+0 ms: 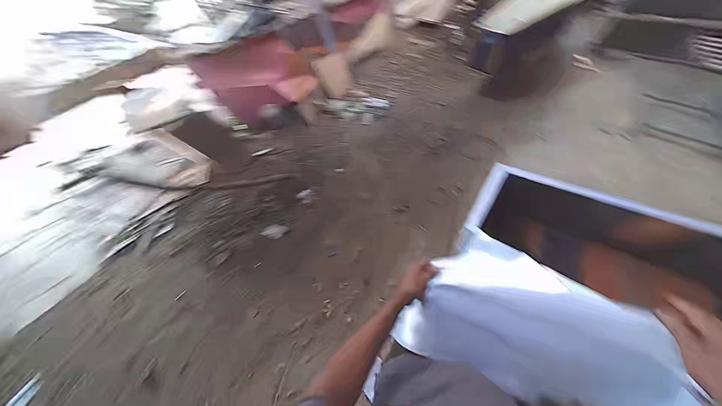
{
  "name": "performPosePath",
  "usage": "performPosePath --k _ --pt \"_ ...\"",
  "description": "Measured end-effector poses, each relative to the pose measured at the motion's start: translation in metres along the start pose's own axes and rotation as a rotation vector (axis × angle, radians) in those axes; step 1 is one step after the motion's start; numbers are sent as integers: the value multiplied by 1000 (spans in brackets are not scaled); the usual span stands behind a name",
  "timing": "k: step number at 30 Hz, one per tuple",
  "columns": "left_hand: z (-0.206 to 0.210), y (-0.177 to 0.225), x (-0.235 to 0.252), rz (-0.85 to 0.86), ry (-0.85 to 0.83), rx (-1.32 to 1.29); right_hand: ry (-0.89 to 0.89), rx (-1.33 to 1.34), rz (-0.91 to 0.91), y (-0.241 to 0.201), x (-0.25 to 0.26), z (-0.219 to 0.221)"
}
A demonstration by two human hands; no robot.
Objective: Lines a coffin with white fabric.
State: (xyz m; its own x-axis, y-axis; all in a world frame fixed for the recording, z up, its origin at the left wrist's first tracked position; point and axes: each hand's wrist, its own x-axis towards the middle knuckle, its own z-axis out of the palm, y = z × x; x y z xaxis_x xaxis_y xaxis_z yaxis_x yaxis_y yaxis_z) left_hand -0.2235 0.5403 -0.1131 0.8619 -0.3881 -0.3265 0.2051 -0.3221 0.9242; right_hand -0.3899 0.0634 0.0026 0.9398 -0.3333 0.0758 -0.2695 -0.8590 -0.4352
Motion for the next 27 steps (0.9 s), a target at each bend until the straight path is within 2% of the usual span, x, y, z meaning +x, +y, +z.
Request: performPosePath --k 2,3,6,8,10,12,14,18,20,22,24,25,27 --pt "-11 -2 6 -35 -8 281 86 -39 199 -25 -27 -14" --pt "-17 -5 8 -17 16 334 129 -52 296 -29 -40 -14" --pt "-28 -19 -7 77 33 272 191 -15 439 -32 -93 6" --pt "-28 -30 -31 53 -27 195 76 31 441 -38 -132 32" --pt "-21 -38 -49 37 -61 235 -54 71 398 -43 -179 60" --pt "-8 -44 -65 -18 -93 398 -123 151 408 -40 -248 92" --pt "2 -58 -81 -111 -88 610 -235 245 524 -35 -340 121" --pt "11 -87 -85 -290 59 1011 -515 343 949 -19 -525 156" --pt "17 -95 -90 -372 116 1056 -582 385 1159 -23 -612 167" --pt "42 -101 -97 -414 71 939 -568 418 1334 -30 -681 162" --pt "88 -105 -104 -394 -88 904 -478 459 1488 -37 -728 152" --pt "117 -106 -105 -375 -189 974 -413 481 1553 -39 -744 147" --pt "189 -104 -108 -286 -317 1269 -283 513 1647 -45 -761 143"
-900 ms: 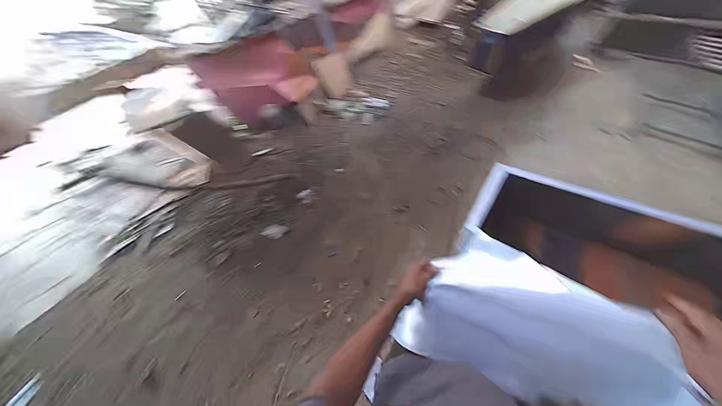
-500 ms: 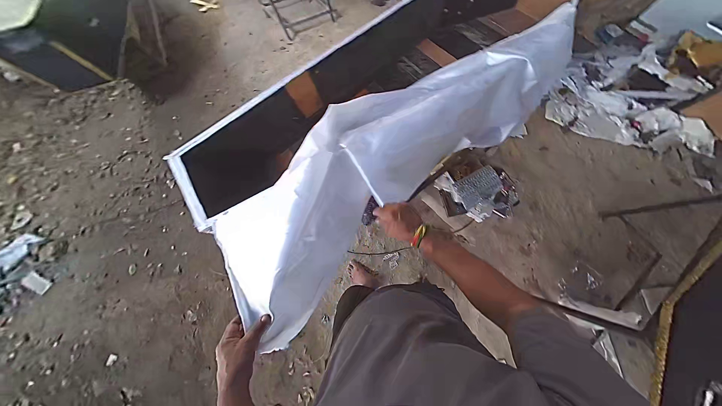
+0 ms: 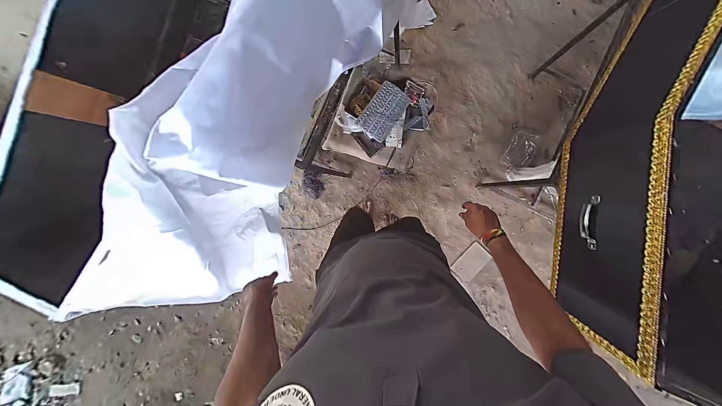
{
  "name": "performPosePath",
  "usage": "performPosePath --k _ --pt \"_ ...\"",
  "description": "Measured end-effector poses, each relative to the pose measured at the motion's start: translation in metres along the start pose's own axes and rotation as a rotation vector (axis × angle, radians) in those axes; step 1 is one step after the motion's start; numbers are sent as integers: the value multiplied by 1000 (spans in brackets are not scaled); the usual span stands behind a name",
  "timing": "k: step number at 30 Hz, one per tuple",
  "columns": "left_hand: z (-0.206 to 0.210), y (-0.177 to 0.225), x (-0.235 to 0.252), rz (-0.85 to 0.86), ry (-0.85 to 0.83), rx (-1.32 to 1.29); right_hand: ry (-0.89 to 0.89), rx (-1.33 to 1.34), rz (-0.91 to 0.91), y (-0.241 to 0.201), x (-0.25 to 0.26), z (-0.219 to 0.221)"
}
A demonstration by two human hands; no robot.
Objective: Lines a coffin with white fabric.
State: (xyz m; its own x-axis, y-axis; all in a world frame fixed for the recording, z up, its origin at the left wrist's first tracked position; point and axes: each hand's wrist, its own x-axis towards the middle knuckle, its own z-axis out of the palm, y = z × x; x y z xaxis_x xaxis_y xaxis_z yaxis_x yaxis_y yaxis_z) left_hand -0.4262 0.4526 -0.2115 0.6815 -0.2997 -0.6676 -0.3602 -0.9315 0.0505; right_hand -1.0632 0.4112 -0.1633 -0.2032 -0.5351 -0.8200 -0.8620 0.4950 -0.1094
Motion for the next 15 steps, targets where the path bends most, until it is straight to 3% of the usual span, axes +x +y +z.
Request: performPosePath --k 2,7,11,15 --pt "15 75 -13 162 -52 208 56 115 5 3 -2 1" --pt "44 234 -63 418 -154 147 46 297 -130 -24 2 6" --pt "84 316 -86 593 -171 316 70 311 -185 -21 30 -31" --pt "144 358 -78 647 -155 689 152 290 -89 21 77 -103"
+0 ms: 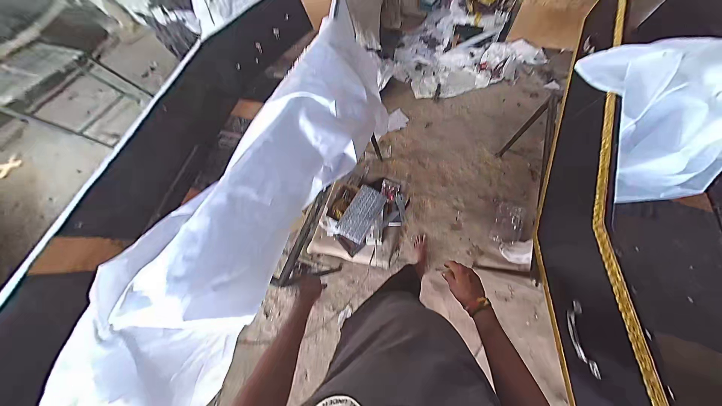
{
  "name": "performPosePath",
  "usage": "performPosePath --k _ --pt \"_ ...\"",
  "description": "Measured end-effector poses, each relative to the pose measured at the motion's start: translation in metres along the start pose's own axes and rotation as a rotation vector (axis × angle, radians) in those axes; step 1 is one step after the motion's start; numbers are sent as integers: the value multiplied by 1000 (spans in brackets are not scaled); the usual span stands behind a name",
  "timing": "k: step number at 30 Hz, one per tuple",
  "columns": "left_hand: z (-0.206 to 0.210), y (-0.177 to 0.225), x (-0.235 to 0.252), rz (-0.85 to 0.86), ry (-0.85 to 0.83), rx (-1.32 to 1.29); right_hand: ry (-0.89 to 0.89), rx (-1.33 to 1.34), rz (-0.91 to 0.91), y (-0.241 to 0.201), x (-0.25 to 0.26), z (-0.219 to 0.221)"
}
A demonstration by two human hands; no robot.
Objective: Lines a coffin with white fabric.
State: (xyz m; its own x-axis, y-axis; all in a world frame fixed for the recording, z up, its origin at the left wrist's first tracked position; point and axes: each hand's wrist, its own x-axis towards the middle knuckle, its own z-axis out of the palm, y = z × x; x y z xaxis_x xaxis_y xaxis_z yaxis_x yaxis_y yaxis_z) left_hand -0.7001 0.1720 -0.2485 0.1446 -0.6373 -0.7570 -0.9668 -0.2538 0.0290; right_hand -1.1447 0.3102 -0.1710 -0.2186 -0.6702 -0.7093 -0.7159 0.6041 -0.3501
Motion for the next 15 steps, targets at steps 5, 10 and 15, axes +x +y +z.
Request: performPosePath --k 5,10,15 --pt "25 85 37 -184 -152 -100 32 -46 112 41 82 -124" --pt "19 209 49 -34 -316 -82 194 -26 125 57 132 -257" --pt "-72 336 71 213 -333 -119 417 134 114 64 176 -328"
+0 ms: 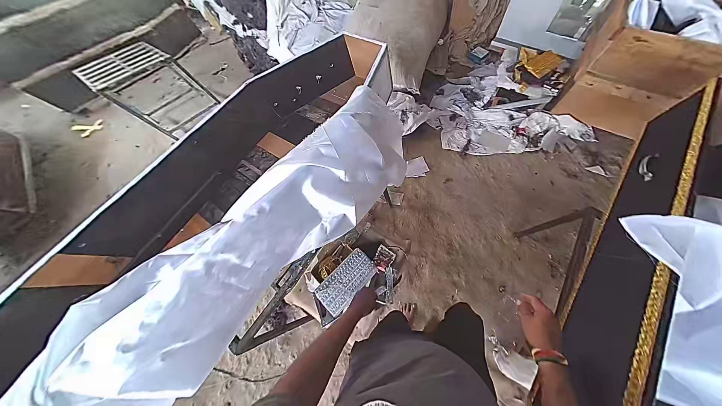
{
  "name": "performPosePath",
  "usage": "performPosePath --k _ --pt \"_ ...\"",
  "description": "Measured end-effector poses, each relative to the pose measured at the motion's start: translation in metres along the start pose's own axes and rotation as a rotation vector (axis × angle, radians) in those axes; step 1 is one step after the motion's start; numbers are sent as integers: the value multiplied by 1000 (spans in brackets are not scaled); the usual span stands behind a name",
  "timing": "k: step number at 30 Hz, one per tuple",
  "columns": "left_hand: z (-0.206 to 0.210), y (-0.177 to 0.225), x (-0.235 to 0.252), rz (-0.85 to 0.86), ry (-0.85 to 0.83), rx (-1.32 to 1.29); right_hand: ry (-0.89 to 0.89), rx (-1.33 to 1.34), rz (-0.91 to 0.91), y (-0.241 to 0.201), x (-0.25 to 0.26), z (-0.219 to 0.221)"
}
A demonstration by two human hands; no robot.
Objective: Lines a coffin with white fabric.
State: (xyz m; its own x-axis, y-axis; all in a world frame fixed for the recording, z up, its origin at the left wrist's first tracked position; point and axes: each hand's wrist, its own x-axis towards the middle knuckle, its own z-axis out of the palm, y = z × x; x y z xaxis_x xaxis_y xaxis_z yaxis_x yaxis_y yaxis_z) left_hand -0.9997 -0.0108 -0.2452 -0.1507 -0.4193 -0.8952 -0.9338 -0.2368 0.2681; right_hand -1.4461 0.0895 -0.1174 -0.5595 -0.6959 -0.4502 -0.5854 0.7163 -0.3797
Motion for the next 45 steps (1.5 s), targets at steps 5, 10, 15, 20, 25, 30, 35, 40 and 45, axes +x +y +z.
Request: performPosePath --k 5,10,15,20,25,30,35,40,45 --pt "-93 79 51 -8 260 -212 -173 -55 23 6 84 13" --pt "-150 139 88 -190 487 -424 -337 -148 12 -5 204 -1" --pt "-217 226 98 -228 711 -823 -390 -140 -120 -67 343 -52" --pt "-307 311 112 22 900 -1326 -363 -232 -286 -173 477 -99" --pt "-417 353 177 -8 1084 -1606 -333 -196 -413 -275 575 -108" --pt "-516 362 242 -233 1202 -1766 -449 -368 -457 -329 649 -110" --pt "-566 367 223 -431 1442 -1989 -577 -449 -475 -354 716 -125" --pt "-537 387 175 -257 1881 -1876 -731 -618 -650 -405 806 -122" --pt "-471 461 80 -249 2439 -1867 -880 -907 -1100 -521 881 -107"
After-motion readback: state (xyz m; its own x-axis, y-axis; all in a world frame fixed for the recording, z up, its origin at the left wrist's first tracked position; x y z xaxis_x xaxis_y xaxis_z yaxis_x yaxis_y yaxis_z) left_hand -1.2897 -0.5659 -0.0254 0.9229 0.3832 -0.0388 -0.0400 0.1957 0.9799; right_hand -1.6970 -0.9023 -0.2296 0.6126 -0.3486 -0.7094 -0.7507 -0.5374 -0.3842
